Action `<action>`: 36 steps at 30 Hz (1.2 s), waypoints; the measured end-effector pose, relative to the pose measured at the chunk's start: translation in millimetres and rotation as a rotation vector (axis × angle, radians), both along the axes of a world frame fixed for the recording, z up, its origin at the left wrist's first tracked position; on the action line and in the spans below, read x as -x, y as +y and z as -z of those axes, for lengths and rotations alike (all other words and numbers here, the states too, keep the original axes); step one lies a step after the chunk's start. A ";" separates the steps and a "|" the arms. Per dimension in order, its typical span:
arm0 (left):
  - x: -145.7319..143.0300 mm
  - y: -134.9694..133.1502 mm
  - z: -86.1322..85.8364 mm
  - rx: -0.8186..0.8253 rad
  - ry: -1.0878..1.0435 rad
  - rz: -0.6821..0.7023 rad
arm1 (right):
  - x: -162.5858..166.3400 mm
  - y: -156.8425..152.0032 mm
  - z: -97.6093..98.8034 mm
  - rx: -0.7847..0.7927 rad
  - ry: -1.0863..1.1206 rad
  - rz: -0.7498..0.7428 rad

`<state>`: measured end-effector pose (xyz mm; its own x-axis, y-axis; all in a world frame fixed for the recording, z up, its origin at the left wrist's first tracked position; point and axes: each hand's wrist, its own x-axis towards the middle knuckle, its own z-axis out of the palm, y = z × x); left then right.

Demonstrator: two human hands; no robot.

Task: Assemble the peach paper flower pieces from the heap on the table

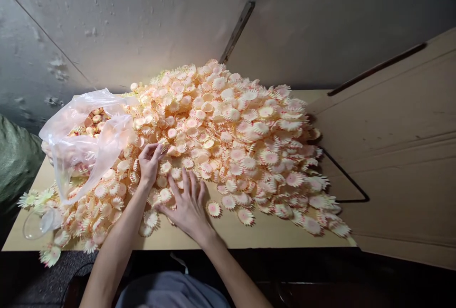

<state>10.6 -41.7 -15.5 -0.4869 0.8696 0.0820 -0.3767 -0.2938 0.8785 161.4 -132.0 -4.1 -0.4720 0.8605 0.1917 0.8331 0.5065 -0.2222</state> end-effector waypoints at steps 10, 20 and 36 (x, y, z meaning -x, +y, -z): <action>3.1 -0.7 1.9 0.030 0.029 -0.037 | -8.3 45.1 11.8 -0.159 0.140 -0.086; 6.3 0.3 4.0 0.054 0.030 -0.034 | -95.9 206.4 -125.8 -0.544 0.274 0.420; 0.3 1.6 4.5 0.035 0.026 -0.011 | -75.1 -0.4 -17.3 -0.029 -0.002 0.034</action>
